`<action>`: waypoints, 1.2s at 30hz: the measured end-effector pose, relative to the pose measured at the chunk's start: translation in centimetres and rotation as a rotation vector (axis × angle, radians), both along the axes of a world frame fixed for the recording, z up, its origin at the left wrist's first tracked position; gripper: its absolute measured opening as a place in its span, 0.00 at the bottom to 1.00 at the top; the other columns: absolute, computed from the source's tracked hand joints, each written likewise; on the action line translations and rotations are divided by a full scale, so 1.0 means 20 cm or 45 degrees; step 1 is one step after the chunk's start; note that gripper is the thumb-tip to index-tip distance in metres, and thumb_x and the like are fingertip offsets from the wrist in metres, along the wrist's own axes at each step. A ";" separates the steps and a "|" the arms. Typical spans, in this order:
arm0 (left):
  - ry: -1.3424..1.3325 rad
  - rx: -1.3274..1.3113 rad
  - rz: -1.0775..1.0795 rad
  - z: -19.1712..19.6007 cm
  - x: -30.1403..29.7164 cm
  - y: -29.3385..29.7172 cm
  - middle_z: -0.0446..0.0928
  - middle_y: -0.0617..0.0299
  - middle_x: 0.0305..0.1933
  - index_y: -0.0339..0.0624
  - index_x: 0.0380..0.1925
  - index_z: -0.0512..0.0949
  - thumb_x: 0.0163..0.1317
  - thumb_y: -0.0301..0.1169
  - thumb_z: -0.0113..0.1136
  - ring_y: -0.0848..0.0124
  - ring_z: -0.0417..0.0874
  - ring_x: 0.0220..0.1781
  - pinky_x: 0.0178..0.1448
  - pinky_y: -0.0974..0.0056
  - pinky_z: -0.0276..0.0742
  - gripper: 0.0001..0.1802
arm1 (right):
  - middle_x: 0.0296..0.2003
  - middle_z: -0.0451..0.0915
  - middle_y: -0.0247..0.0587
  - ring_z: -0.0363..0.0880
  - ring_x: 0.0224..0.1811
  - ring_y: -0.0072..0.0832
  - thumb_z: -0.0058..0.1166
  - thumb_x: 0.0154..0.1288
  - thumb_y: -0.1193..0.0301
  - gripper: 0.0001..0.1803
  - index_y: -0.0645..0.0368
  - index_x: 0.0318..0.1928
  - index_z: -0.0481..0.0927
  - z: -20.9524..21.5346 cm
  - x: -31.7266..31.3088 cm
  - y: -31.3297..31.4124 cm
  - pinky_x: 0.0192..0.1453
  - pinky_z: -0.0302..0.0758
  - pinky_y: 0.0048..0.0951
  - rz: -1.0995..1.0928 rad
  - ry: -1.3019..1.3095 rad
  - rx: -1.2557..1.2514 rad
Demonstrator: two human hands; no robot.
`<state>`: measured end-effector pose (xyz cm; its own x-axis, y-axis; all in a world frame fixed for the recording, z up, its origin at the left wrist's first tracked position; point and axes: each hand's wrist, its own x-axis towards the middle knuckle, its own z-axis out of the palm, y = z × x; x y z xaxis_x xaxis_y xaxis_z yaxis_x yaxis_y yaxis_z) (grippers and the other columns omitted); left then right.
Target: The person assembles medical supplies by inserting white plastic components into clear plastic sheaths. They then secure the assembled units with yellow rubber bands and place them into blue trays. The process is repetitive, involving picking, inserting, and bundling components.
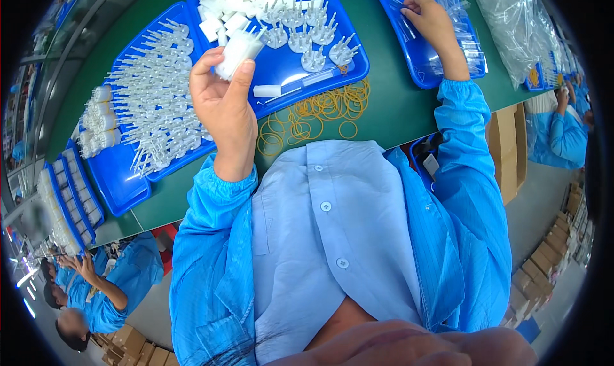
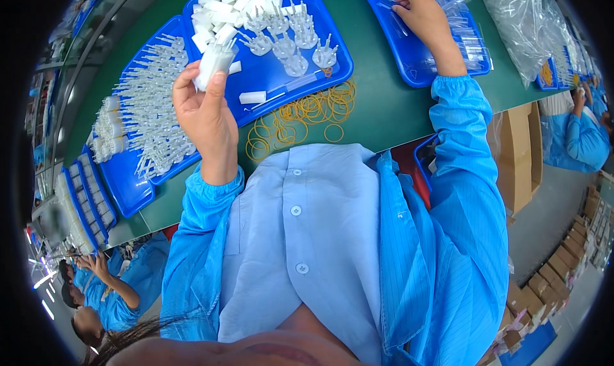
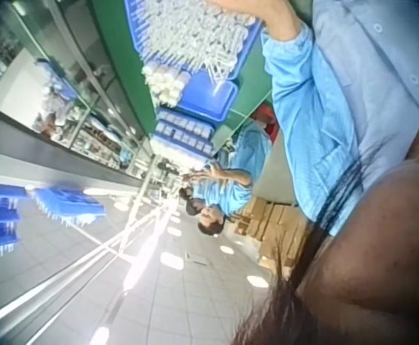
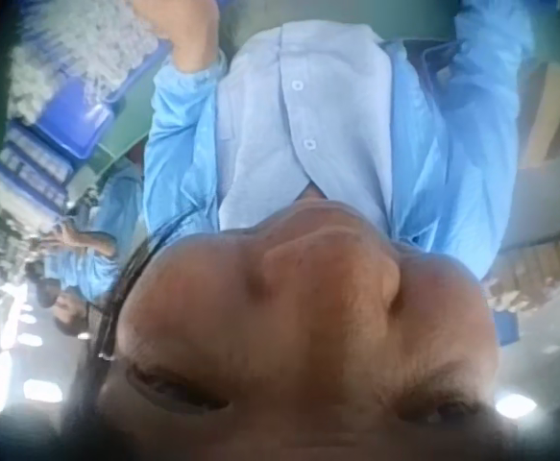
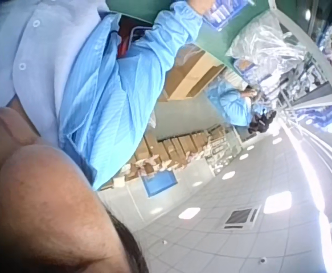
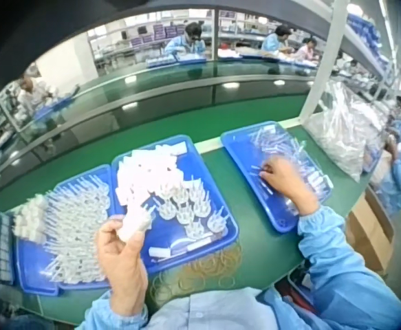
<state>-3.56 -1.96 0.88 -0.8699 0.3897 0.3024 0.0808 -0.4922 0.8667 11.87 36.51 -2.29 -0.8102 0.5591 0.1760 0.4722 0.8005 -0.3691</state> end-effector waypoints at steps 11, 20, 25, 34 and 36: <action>0.008 0.051 -0.111 -0.01 -0.03 -0.03 0.71 0.54 0.59 0.38 0.47 0.75 0.63 0.17 0.61 0.64 0.76 0.59 0.63 0.60 0.74 0.13 | 0.46 0.82 0.42 0.80 0.49 0.27 0.59 0.67 0.71 0.17 0.67 0.53 0.80 0.30 -0.10 -0.31 0.55 0.76 0.27 0.509 0.761 -1.197; -0.003 0.171 -0.111 0.04 -0.01 -0.06 0.71 0.56 0.57 0.39 0.44 0.75 0.59 0.18 0.65 0.69 0.73 0.58 0.63 0.64 0.70 0.14 | 0.43 0.79 0.46 0.82 0.35 0.29 0.64 0.63 0.73 0.16 0.64 0.48 0.77 0.47 -0.52 -0.75 0.41 0.80 0.27 0.967 0.813 -1.798; -0.053 0.184 -0.095 0.05 -0.01 -0.06 0.69 0.56 0.58 0.39 0.46 0.74 0.61 0.18 0.65 0.70 0.74 0.58 0.63 0.65 0.71 0.15 | 0.37 0.81 0.44 0.82 0.34 0.28 0.65 0.63 0.72 0.16 0.66 0.47 0.78 0.43 -0.61 -0.80 0.40 0.79 0.26 0.995 0.745 -1.780; -0.116 0.176 -0.041 0.04 -0.03 -0.06 0.71 0.55 0.57 0.38 0.48 0.72 0.62 0.16 0.62 0.66 0.76 0.59 0.63 0.63 0.72 0.16 | 0.41 0.82 0.47 0.83 0.37 0.29 0.63 0.65 0.74 0.12 0.64 0.46 0.79 0.39 -0.59 -0.84 0.42 0.81 0.26 0.885 0.790 -1.725; -0.113 0.162 -0.018 0.04 -0.03 -0.06 0.71 0.55 0.57 0.38 0.48 0.72 0.62 0.16 0.62 0.66 0.76 0.59 0.63 0.63 0.73 0.16 | 0.44 0.82 0.49 0.84 0.39 0.29 0.62 0.65 0.74 0.11 0.64 0.46 0.80 0.39 -0.61 -0.85 0.43 0.81 0.27 0.967 0.853 -1.692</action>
